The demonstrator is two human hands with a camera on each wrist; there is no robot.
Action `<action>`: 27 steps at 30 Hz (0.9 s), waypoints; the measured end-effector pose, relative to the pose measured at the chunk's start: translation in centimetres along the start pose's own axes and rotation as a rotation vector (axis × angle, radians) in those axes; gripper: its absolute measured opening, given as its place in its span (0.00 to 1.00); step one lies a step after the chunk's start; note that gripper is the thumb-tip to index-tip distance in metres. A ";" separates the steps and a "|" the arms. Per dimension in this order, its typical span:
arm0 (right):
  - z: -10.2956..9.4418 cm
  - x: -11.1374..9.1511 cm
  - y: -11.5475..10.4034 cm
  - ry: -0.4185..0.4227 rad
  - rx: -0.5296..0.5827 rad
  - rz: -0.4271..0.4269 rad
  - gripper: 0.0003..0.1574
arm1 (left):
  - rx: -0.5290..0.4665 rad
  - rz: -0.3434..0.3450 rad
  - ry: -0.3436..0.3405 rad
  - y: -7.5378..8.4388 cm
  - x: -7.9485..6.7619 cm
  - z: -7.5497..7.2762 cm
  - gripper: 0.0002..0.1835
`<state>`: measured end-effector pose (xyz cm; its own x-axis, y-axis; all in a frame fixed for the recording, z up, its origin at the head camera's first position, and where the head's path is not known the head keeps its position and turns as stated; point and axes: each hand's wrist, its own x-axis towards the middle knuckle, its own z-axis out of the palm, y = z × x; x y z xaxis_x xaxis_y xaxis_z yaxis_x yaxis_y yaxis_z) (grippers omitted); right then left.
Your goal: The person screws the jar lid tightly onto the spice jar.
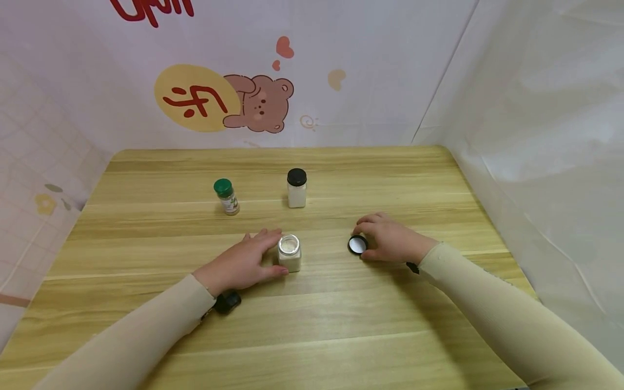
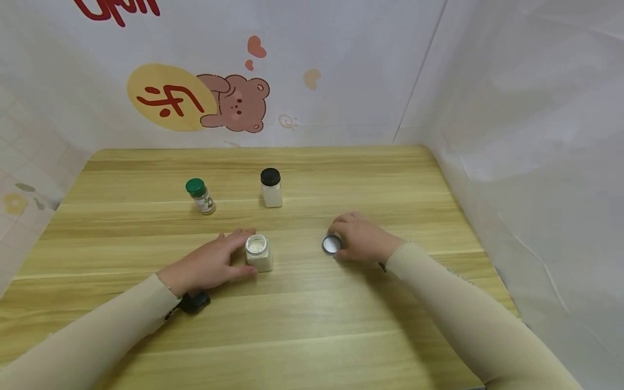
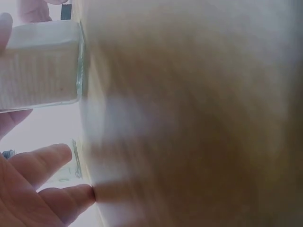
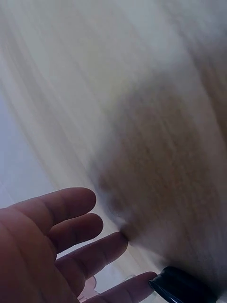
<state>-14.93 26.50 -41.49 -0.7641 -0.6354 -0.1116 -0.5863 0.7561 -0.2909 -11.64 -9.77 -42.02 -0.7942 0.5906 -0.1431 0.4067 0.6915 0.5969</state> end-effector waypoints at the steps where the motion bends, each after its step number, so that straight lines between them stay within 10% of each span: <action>1: 0.0 0.0 0.0 0.003 0.002 -0.002 0.30 | -0.004 -0.002 0.001 0.0 0.0 0.0 0.37; 27: 0.0 0.1 -0.4 -0.036 0.005 0.063 0.28 | -0.027 -0.039 -0.015 0.4 0.2 0.0 0.31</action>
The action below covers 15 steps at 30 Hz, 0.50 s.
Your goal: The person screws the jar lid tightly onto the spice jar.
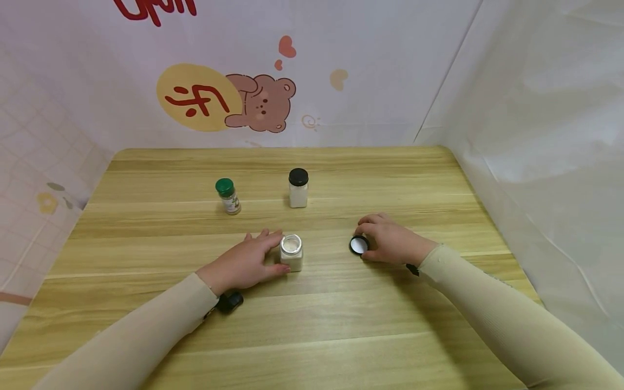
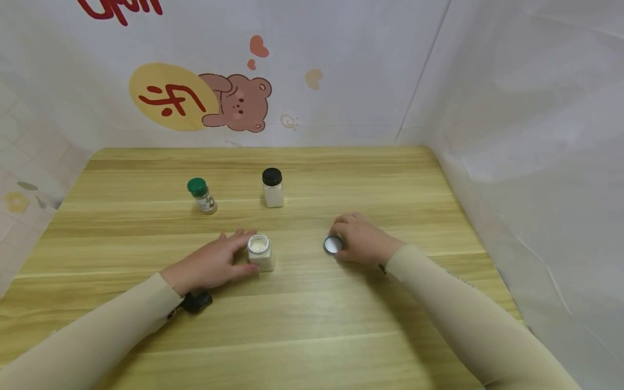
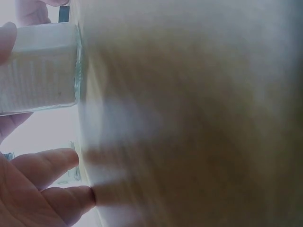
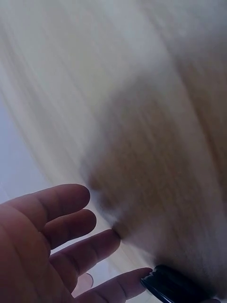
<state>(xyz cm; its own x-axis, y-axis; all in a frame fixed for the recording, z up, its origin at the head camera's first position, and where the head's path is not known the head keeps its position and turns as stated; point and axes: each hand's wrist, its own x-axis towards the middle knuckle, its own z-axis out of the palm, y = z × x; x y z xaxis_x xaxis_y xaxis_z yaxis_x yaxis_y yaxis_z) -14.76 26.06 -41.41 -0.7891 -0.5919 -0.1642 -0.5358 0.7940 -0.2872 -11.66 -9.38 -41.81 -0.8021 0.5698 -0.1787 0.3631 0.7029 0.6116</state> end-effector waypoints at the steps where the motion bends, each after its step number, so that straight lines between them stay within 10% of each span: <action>1: 0.0 0.0 0.0 0.001 -0.003 -0.002 0.28 | 0.001 0.001 0.002 0.0 0.0 0.0 0.32; 15: -0.2 -0.1 -0.4 0.005 -0.021 -0.016 0.27 | 0.009 0.006 0.010 0.0 -0.1 0.0 0.33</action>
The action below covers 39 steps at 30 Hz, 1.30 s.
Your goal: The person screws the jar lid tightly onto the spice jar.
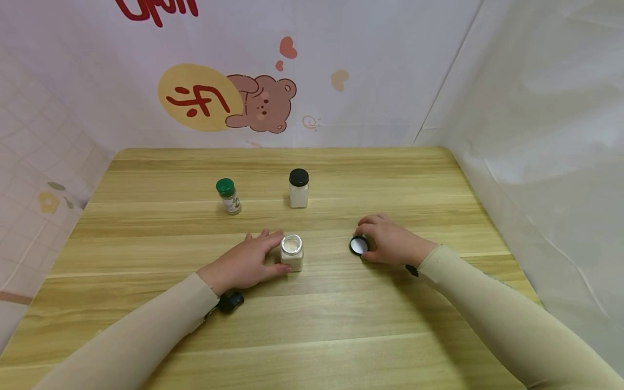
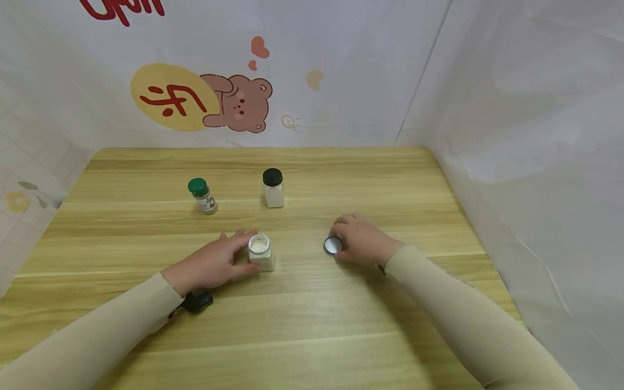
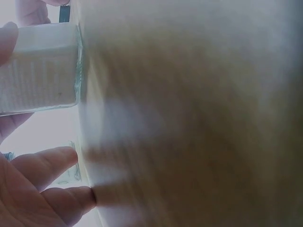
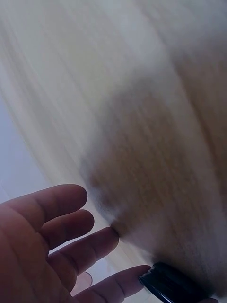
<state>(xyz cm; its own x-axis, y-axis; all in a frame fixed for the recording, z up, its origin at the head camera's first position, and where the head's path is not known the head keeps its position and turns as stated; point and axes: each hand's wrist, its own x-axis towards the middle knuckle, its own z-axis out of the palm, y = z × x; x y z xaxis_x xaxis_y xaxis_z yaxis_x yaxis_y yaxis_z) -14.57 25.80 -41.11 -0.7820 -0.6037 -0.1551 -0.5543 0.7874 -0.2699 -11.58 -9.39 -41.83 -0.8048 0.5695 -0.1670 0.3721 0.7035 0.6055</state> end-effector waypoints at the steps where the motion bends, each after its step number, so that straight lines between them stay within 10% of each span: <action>1: 0.0 0.0 0.0 -0.002 0.001 0.003 0.27 | -0.001 -0.001 -0.001 0.0 0.0 0.0 0.33; 39: -1.4 0.9 -1.6 0.045 0.079 0.022 0.23 | -0.012 -0.006 -0.011 0.0 0.1 -0.1 0.27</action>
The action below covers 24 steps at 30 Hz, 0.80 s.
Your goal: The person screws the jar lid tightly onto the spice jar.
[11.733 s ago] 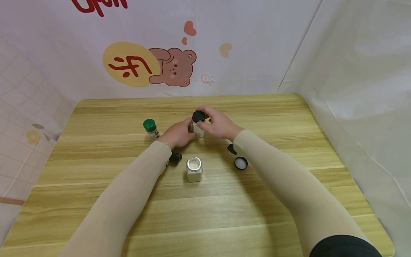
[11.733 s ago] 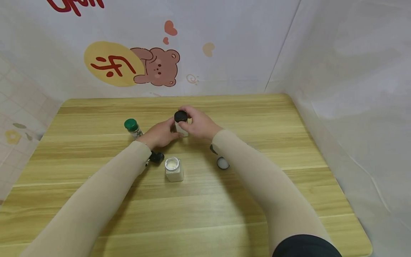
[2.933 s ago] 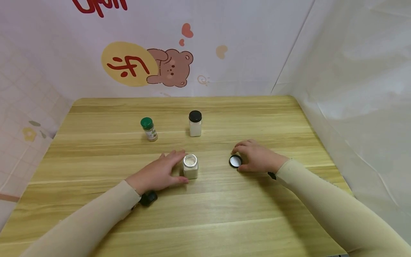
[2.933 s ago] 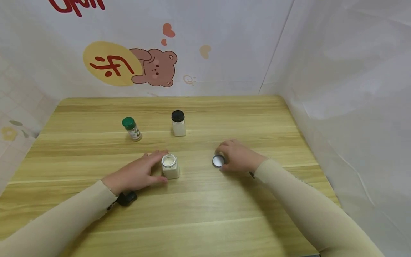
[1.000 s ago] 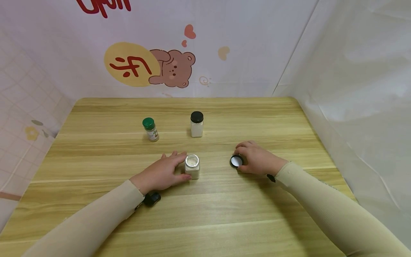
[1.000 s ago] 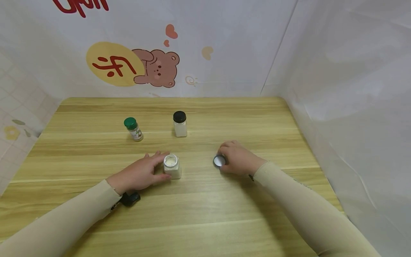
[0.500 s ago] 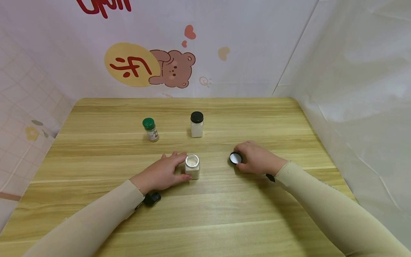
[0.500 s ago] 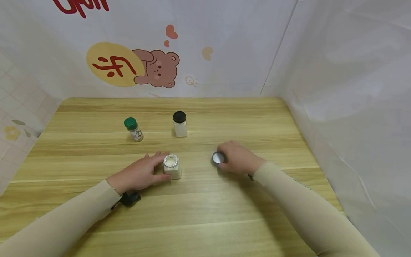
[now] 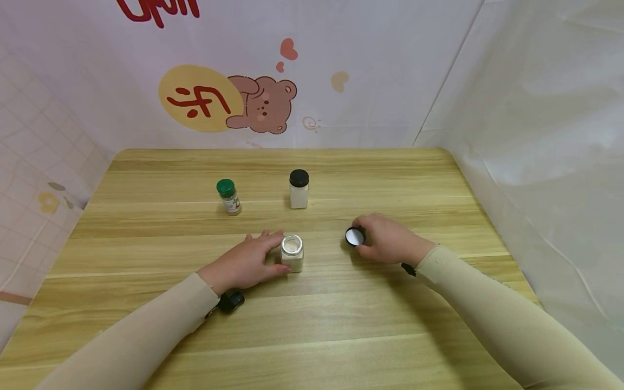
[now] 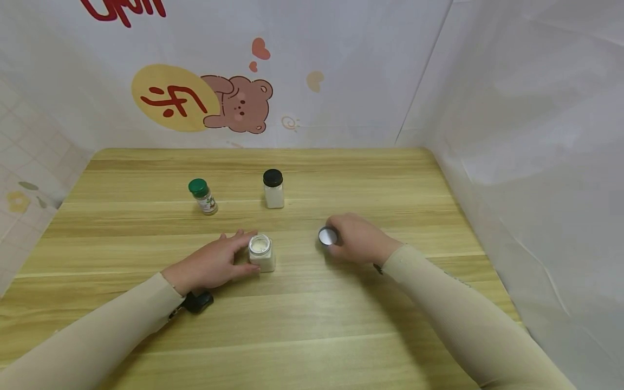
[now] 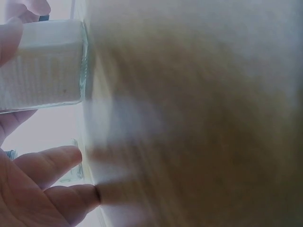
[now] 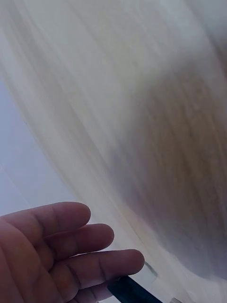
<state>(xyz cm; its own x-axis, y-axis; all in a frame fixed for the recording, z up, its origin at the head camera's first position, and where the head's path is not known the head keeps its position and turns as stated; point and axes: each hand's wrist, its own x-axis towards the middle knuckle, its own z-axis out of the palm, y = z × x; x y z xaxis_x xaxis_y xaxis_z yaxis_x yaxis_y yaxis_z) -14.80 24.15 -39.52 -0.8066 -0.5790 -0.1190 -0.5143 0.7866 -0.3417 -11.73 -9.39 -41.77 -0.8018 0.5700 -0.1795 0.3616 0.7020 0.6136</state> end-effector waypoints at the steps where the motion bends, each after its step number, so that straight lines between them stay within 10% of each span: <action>1: 0.0 0.0 0.0 0.003 0.000 -0.004 0.23 | -0.001 -0.001 -0.001 0.0 0.0 0.0 0.27; 24: -0.1 0.9 -2.0 0.110 0.032 -0.066 0.19 | 0.003 -0.002 0.000 -0.2 0.0 0.0 0.28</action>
<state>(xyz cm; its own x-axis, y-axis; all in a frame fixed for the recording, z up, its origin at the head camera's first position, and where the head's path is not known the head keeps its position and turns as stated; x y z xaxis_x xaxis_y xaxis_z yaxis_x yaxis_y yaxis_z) -14.55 22.06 -38.90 -0.7991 -0.6011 0.0070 -0.5593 0.7392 -0.3752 -11.76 -9.49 -41.91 -0.8024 0.5687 -0.1811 0.3611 0.7042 0.6112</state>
